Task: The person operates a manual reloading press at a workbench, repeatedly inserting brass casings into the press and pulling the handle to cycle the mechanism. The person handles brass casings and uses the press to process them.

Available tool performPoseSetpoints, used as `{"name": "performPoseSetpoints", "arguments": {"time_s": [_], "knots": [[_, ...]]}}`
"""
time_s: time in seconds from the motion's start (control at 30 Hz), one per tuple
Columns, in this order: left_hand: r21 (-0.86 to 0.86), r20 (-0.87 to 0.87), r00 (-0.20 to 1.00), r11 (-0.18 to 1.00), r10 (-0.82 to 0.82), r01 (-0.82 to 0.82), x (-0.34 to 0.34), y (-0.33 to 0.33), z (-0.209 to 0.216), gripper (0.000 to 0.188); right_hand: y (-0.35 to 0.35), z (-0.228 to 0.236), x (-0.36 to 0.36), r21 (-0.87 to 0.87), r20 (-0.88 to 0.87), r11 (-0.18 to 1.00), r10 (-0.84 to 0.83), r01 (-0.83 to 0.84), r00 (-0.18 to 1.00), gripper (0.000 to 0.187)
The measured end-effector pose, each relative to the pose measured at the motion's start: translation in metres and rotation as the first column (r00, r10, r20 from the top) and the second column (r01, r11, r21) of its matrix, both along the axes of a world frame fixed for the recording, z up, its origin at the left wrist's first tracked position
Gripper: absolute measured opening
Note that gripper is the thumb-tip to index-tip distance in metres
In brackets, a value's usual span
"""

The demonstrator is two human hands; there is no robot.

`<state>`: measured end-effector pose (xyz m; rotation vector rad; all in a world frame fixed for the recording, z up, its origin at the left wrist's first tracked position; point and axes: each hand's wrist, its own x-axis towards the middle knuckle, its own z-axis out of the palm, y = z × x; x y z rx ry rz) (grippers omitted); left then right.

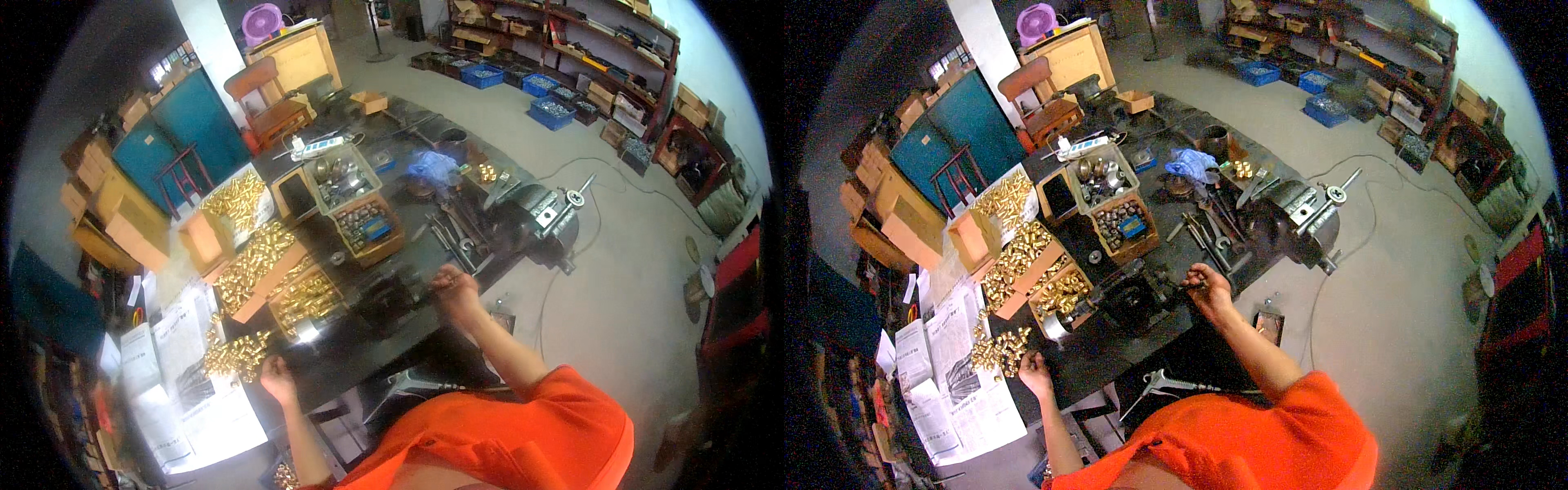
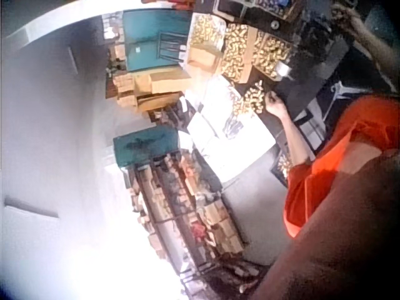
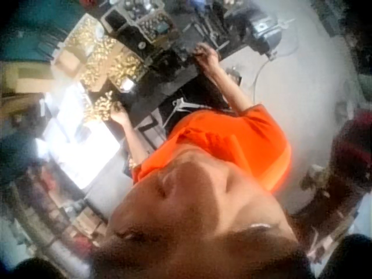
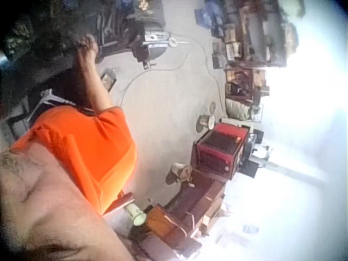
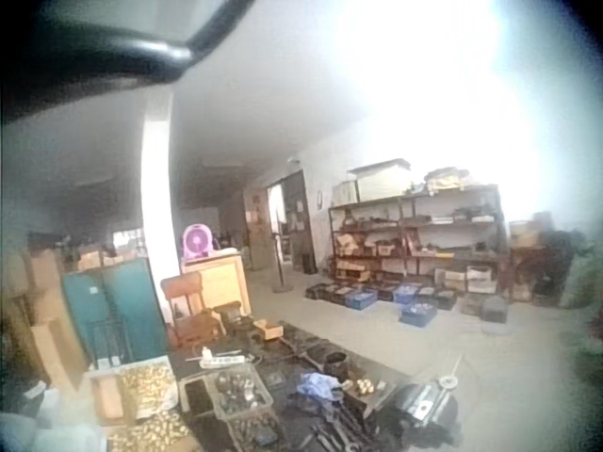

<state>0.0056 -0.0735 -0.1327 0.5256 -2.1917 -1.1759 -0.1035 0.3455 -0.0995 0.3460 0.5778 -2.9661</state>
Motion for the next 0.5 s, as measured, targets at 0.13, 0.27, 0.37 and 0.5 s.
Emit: {"name": "performPoseSetpoints", "arguments": {"time_s": [0.13, 0.27, 0.37, 0.5], "knots": [[-0.160, -0.060, 0.998, 0.987, -0.005, -0.005, 0.016, 0.008, 0.022, 0.015, -0.001, -0.006, 0.007, -0.001, -0.103, 0.997, 0.074, -0.075, 0.992, 0.015], [-0.217, -0.042, 0.996, 0.972, 0.083, -0.090, 0.012, 0.019, 0.028, 0.014, 0.024, -0.039, -0.002, 0.227, -0.085, 0.970, 0.104, -0.082, 0.991, 0.028], [-0.330, -0.137, 0.988, 0.937, 0.073, -0.115, 0.010, 0.017, 0.013, 0.013, 0.024, -0.032, 0.003, 0.247, -0.009, 0.968, 0.038, -0.035, 0.999, 0.048], [-0.160, -0.139, 0.982, 0.976, 0.127, -0.148, 0.017, 0.018, 0.010, 0.009, 0.032, -0.052, -0.006, 0.079, -0.203, 0.990, 0.130, -0.116, 0.970, 0.059]]}}
